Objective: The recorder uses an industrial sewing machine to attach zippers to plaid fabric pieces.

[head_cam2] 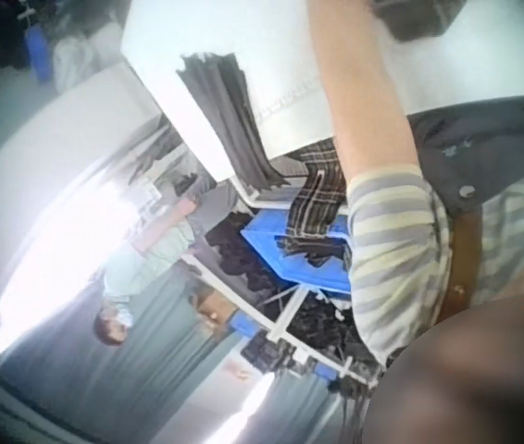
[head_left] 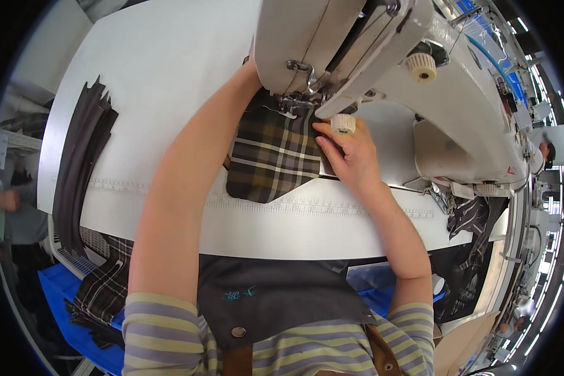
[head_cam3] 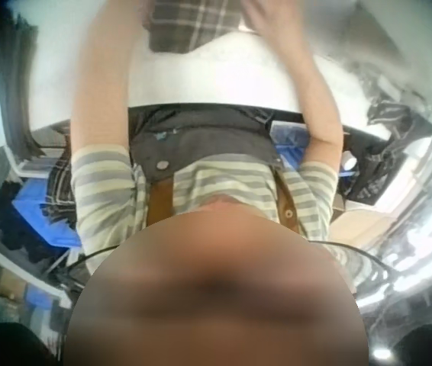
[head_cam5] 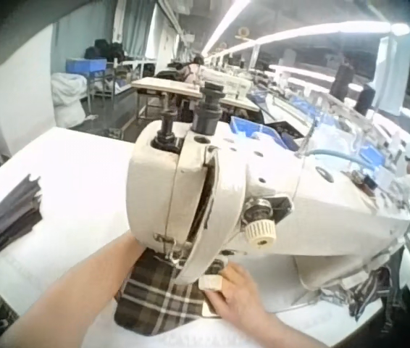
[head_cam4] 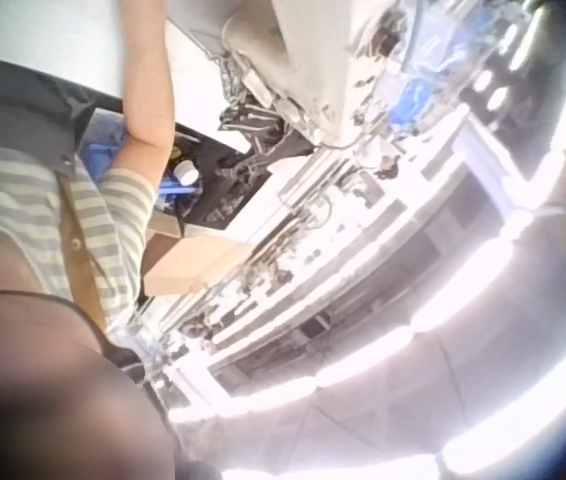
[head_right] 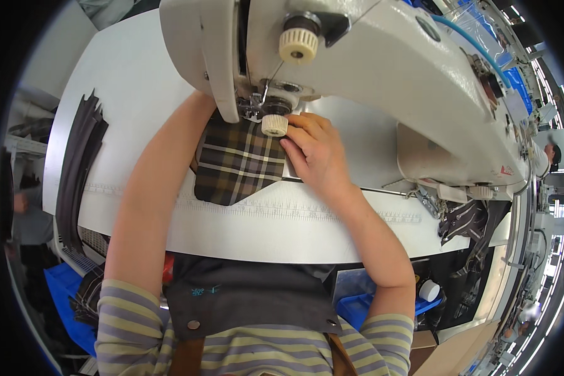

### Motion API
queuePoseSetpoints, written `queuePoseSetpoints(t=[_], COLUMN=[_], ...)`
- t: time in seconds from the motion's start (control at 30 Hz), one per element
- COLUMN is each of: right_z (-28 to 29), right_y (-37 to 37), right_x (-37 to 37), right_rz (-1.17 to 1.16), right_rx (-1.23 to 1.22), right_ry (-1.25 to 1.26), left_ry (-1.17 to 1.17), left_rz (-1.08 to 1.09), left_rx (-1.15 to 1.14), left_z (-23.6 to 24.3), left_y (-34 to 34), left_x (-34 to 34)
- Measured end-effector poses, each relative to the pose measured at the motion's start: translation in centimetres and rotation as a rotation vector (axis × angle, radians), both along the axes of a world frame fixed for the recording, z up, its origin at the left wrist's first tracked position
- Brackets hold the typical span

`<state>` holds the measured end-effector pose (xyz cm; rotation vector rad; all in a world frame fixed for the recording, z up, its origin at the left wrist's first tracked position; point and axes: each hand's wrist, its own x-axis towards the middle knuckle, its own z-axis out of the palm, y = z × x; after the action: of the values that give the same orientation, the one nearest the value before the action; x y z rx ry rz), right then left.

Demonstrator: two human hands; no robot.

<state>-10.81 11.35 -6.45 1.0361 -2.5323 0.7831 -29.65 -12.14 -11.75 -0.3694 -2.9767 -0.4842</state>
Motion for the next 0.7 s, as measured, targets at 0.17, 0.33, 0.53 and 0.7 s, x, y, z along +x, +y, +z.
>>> queuePoseSetpoints(t=[0.17, 0.33, 0.53, 0.7], right_z=[-0.4, -0.1, 0.5, 1.3], right_y=[-0.1, 0.2, -2.4, -2.2], right_x=[-0.3, -0.3, 2.0, 1.6], right_rz=[-0.06, -0.067, 0.184, 0.002], right_rx=[-0.041, -0.037, 0.052, 0.177], right_ry=[-0.07, 0.048, 0.05, 0.197], left_ry=[0.272, 0.59, 0.12, -0.97], left_rz=[0.09, 0.519, 0.505, 0.308], left_rx=[0.245, 0.785, 1.907, 1.797], left_z=[3.3, 5.8, 9.1, 11.3], left_y=[-4.1, -14.9, -13.5, -5.5], left_x=[-1.8, 2.4, 28.2, 42.1])
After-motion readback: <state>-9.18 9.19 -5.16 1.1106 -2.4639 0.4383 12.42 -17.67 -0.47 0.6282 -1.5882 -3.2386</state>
